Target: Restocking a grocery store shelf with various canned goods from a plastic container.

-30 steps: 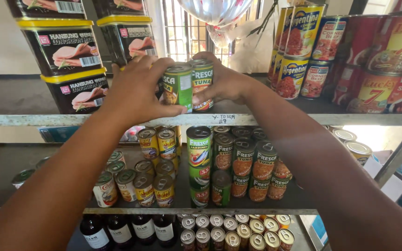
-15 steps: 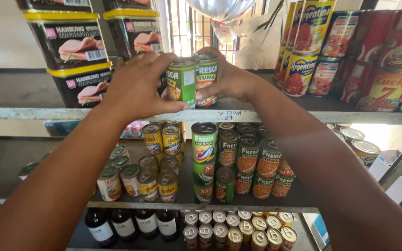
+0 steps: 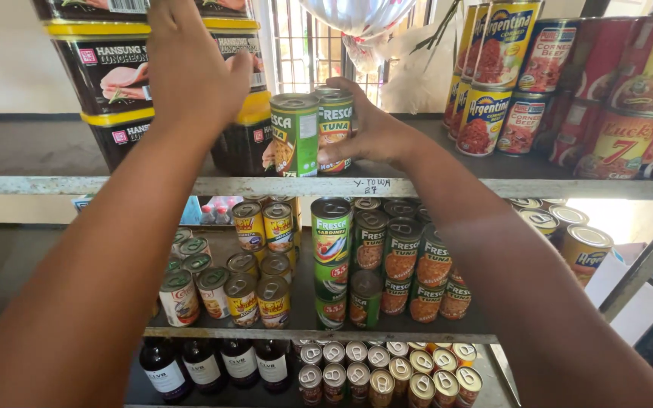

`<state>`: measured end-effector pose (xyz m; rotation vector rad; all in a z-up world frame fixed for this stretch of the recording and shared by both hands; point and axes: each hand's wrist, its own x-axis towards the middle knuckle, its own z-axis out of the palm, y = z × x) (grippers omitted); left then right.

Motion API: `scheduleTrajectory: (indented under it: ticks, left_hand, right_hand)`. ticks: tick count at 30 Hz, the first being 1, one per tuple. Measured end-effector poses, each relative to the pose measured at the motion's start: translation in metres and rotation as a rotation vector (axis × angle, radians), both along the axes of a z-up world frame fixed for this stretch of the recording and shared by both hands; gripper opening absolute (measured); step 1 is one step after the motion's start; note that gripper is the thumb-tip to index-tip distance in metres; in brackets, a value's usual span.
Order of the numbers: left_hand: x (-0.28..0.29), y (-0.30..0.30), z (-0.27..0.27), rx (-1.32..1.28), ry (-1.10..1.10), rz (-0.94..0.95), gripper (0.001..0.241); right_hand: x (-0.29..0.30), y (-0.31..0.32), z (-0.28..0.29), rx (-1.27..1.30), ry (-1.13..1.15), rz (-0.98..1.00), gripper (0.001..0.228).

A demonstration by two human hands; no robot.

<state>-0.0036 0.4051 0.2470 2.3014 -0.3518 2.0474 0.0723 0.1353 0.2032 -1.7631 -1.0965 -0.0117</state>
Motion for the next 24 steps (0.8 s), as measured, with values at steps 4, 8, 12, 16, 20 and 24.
scheduleTrajectory:
  ticks: [4,8,12,16,20,24]
  left_hand:
    - [0.003,-0.012,0.018,-0.282,0.256,0.109,0.077]
    - [0.021,-0.013,0.018,-0.298,0.204,0.201,0.090]
    - [0.035,-0.013,0.015,-0.290,0.141,0.319,0.105]
    - [0.052,-0.005,0.013,-0.272,0.092,0.331,0.106]
    - [0.079,0.005,0.013,-0.212,-0.107,0.363,0.107]
    - [0.052,-0.020,0.019,-0.358,0.105,0.132,0.102]
  right_hand:
    - [0.007,0.000,-0.006,0.055,0.019,0.083,0.128]
    - [0.019,0.001,-0.010,0.085,-0.082,0.089,0.127]
    - [-0.005,0.002,-0.004,0.129,-0.025,0.069,0.132]
    - [-0.019,0.002,0.004,0.159,-0.042,0.041,0.134]
    - [-0.007,0.000,0.001,0.211,-0.100,0.100,0.136]
    - [0.010,-0.001,-0.006,0.198,-0.298,0.061,0.133]
